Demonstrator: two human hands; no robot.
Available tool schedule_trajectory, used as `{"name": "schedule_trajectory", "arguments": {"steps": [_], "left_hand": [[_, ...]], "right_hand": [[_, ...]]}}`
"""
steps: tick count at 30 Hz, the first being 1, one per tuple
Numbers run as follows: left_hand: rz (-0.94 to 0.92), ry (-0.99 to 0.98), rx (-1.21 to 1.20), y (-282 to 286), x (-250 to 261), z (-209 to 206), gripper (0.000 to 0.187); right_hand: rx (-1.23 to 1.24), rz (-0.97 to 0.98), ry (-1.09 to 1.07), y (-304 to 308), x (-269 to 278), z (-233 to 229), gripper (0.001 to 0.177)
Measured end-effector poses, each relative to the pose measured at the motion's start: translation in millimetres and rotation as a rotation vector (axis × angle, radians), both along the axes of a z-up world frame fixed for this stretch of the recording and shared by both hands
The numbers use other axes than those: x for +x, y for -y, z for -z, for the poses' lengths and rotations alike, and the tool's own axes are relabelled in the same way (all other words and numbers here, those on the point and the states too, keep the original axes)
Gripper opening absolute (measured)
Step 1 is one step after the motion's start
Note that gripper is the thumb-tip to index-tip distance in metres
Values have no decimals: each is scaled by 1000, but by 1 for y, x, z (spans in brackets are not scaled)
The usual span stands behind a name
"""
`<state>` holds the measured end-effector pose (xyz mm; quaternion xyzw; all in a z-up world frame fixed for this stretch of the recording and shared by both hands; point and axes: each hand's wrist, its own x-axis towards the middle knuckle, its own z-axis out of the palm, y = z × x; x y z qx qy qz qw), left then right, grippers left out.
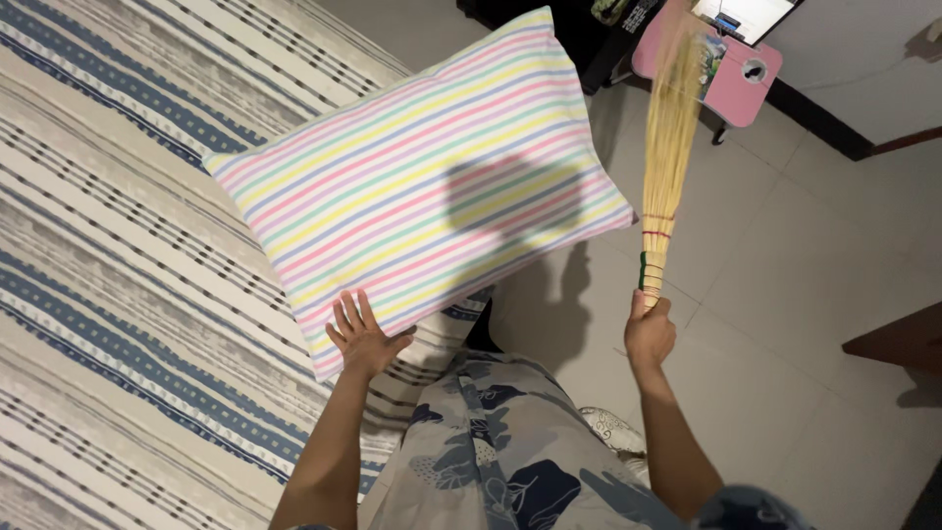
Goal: The person uses a broom to repeatedly sweep and tap a striped pillow on a bed, then flips and adjusts the pillow. The person repeats this process with a second pillow, sweeping and tapping it before placing it on the bed.
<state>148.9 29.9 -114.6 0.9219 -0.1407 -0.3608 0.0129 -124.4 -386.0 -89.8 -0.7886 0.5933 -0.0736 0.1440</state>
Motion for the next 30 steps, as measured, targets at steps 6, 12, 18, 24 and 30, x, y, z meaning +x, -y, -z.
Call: {"name": "schedule_trajectory", "arguments": {"steps": [6, 12, 18, 24, 30], "left_hand": [[2, 32, -2, -3, 1, 5, 146], [52, -25, 65, 0, 3, -5, 146], [76, -21, 80, 5, 10, -7, 146], [59, -20, 69, -4, 9, -9, 146], [30, -26, 32, -7, 4, -8, 143]], "right_hand": [[105, -245, 282, -68, 17, -48, 44], [324, -360, -196, -59, -1, -51, 55], [285, -194, -158, -30, -17, -24, 65], [349, 111, -118, -16, -26, -50, 69], [249, 26, 271, -87, 2, -78, 49]]}}
